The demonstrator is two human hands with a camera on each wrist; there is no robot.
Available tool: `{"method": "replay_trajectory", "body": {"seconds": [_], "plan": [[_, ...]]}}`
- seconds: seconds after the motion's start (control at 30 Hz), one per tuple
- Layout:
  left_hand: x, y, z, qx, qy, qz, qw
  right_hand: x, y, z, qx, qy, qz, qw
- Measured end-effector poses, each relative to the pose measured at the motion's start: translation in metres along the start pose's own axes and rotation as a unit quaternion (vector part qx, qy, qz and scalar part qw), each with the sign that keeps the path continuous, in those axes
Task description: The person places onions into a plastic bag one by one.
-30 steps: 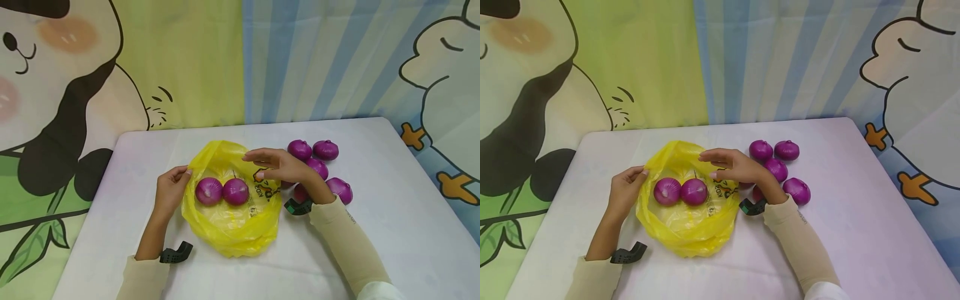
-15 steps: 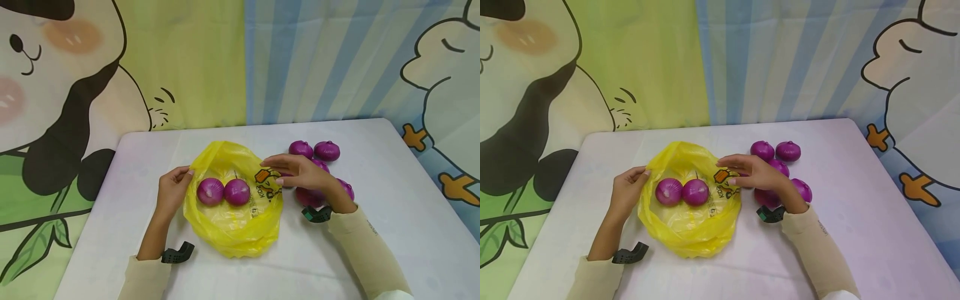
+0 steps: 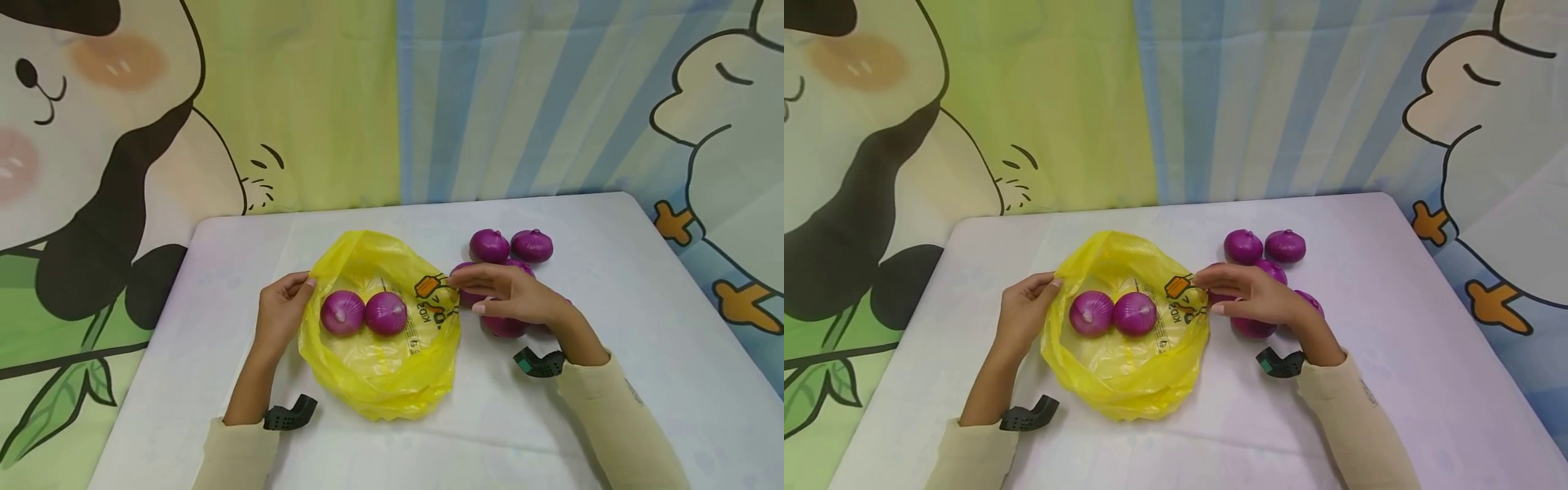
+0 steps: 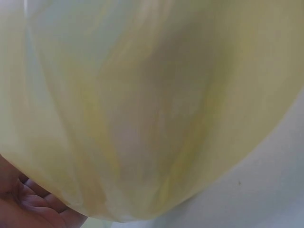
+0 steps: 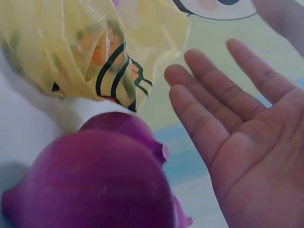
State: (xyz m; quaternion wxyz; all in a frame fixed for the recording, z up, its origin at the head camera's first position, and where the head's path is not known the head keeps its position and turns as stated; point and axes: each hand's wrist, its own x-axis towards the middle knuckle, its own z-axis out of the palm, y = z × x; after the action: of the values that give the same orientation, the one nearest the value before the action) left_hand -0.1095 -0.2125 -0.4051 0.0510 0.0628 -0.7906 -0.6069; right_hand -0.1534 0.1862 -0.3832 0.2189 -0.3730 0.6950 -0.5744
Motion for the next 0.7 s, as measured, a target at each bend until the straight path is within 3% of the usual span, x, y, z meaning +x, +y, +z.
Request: {"method": "replay_trajectory", "body": {"seconds": [0.43,0.7], "plan": [[0.000,-0.005,0.001,0.010,0.003,-0.007,0.9999,-0.034,0.004,-0.008,-0.057,0.060,0.043,0.9956],[0.000,-0.004,0.002,0.009,-0.003,0.002,1.0000,-0.048,0.011,-0.012,-0.061,0.089,0.072,0.9916]]}}
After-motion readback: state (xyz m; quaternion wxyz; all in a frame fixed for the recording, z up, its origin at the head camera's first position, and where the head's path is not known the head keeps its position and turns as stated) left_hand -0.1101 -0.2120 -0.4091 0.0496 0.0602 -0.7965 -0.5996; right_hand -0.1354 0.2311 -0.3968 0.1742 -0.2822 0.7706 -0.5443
